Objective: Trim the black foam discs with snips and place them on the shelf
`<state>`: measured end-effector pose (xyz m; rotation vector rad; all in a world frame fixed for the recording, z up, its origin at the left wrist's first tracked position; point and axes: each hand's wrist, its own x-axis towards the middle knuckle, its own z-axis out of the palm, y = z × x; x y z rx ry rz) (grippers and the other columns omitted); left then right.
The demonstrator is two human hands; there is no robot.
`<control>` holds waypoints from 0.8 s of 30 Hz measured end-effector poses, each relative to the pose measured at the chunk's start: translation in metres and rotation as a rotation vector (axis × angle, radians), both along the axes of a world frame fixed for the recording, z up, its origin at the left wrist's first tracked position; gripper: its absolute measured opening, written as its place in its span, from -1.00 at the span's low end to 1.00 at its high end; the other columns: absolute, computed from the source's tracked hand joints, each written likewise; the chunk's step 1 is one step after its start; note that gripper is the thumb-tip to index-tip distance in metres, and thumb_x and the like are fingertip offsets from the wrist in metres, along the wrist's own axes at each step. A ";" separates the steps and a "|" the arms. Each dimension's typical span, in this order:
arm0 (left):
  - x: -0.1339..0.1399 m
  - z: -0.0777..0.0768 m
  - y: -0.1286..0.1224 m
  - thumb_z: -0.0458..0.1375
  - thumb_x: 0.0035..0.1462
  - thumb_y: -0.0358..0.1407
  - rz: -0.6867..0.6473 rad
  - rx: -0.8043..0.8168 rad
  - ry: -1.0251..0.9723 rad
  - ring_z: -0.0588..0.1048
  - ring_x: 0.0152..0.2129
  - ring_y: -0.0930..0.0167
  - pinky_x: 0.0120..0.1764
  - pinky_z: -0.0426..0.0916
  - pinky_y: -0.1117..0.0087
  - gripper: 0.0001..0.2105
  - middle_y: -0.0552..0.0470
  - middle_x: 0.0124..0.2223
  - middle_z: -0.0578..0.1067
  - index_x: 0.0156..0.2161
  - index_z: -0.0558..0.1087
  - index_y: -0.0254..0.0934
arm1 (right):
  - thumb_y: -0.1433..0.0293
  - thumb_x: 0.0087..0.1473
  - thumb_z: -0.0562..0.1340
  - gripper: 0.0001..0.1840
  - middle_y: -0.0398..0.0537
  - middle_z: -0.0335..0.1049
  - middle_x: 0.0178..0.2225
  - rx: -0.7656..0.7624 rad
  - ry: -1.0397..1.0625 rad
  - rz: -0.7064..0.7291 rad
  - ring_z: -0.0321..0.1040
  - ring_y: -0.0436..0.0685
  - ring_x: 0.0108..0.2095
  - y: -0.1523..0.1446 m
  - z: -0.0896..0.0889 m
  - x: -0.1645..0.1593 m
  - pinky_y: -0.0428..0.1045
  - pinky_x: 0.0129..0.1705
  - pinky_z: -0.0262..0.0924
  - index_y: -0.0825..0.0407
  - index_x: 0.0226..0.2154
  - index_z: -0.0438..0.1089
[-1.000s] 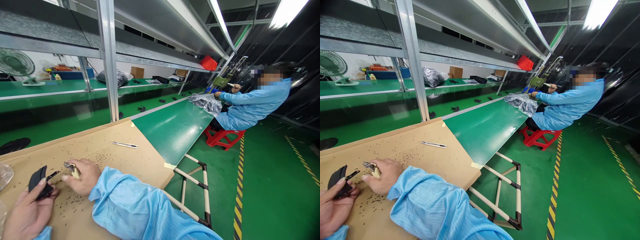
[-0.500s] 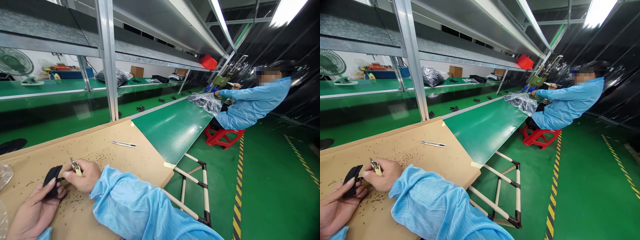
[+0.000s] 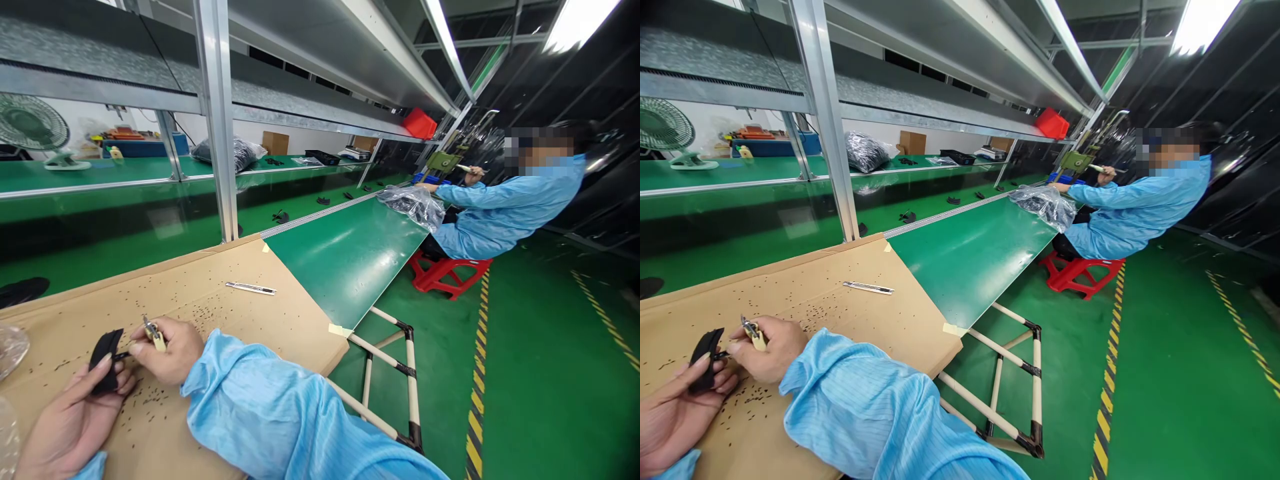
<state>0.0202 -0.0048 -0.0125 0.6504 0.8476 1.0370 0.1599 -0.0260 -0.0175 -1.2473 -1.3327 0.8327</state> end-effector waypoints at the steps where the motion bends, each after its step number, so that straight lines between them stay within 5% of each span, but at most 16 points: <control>1: 0.000 -0.001 0.000 0.28 -0.18 -0.46 0.003 -0.002 0.000 0.32 -0.53 0.44 -0.57 0.41 0.44 -0.79 0.08 -0.40 0.44 -0.38 0.49 -0.11 | 0.25 0.05 0.22 -0.73 -0.19 0.44 -0.33 0.002 -0.007 -0.007 0.37 0.00 -0.38 0.000 -0.001 0.000 -0.14 -0.30 0.28 -0.02 -0.17 0.42; 10: -0.002 -0.002 0.001 0.24 -0.14 -0.48 0.027 -0.001 -0.003 0.32 -0.54 0.45 -0.59 0.41 0.44 -0.82 0.07 -0.47 0.40 -0.36 0.49 -0.18 | 0.28 0.04 0.23 -0.71 -0.18 0.46 -0.26 0.000 -0.083 0.017 0.41 0.01 -0.29 -0.002 0.007 0.000 -0.15 -0.25 0.28 -0.06 -0.14 0.40; 15: 0.008 0.004 0.000 0.28 -0.19 -0.45 0.065 0.000 0.035 0.41 -0.48 0.39 -0.56 0.45 0.42 -0.82 0.04 -0.29 0.50 -0.39 0.46 -0.21 | 0.32 0.05 0.21 -0.74 -0.19 0.45 -0.25 0.031 -0.206 0.022 0.39 0.00 -0.28 0.001 0.009 0.004 -0.16 -0.28 0.24 -0.06 -0.15 0.39; 18: 0.014 0.010 -0.004 0.24 -0.16 -0.48 0.127 -0.059 -0.011 0.42 -0.52 0.42 -0.58 0.42 0.47 -0.82 0.00 -0.34 0.49 -0.36 0.43 -0.28 | 0.33 0.07 0.19 -0.76 -0.15 0.43 -0.28 0.107 -0.254 0.075 0.37 0.00 -0.31 0.002 0.007 0.010 -0.15 -0.28 0.23 0.00 -0.16 0.37; 24: 0.012 0.011 0.005 0.11 0.07 -0.47 0.219 -0.199 -0.164 0.36 -0.65 0.49 -0.65 0.28 0.52 -0.97 0.03 -0.52 0.36 -0.37 0.32 -0.37 | 0.44 0.02 0.10 -0.73 0.04 0.39 -0.26 0.335 -0.541 -0.044 0.30 0.14 -0.21 0.015 -0.002 0.019 0.01 -0.10 0.18 0.09 -0.18 0.36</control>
